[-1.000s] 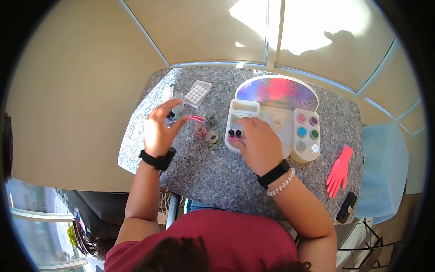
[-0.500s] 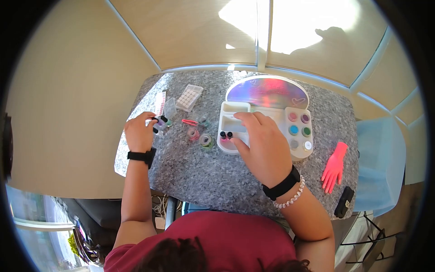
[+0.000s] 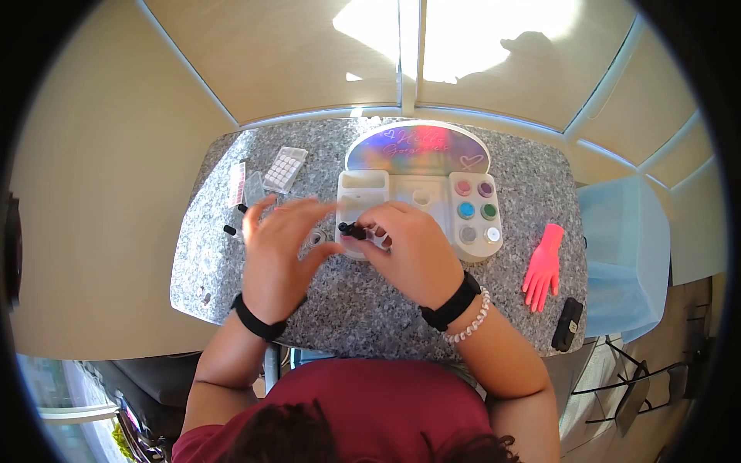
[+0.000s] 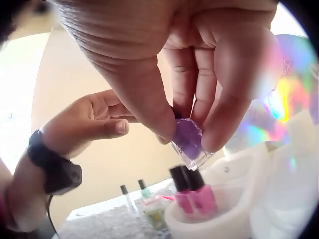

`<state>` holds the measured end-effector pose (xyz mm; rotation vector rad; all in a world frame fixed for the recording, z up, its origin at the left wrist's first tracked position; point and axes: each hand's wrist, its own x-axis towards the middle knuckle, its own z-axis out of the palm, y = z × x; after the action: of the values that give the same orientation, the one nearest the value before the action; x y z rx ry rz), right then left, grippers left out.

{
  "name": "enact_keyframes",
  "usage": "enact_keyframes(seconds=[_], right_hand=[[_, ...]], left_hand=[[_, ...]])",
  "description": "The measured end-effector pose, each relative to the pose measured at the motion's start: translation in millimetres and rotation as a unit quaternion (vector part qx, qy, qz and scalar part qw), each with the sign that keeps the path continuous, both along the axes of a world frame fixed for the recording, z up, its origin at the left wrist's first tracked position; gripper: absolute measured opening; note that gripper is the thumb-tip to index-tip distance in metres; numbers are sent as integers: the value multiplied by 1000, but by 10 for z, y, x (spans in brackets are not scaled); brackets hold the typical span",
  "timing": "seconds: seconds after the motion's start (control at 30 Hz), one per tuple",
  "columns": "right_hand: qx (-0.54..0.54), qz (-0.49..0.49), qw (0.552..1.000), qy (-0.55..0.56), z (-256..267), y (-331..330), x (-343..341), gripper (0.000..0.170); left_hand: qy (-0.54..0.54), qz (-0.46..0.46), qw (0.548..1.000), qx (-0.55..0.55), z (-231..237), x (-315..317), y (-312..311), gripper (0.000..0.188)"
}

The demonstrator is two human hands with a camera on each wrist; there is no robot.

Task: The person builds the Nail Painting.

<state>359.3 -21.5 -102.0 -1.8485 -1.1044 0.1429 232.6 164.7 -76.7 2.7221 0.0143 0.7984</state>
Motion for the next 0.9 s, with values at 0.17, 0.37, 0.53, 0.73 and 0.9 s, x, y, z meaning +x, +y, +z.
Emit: enact_keyframes(seconds=[0.17,0.37,0.53,0.73,0.9], right_hand=[[-48,-36,997,45,-365,45,189,21],[-74,-16,997,33,-500,189,215,20],[-40,-23,999,18,-578,233,192,28],[-31,-53,998,15,-245,78,99,40],[-3,-17,1000,-2,205,-45,-83,44]], left_hand=[[28,212,974,69,-223,-32,965,41],[122,274,953,44,-417,-83,1351,36],[146,299,943,15,-601,-76,1469,28],[73,291,951,81,-422,-115,1246,25],[-56,56,997,-20,64,-154,415,39]])
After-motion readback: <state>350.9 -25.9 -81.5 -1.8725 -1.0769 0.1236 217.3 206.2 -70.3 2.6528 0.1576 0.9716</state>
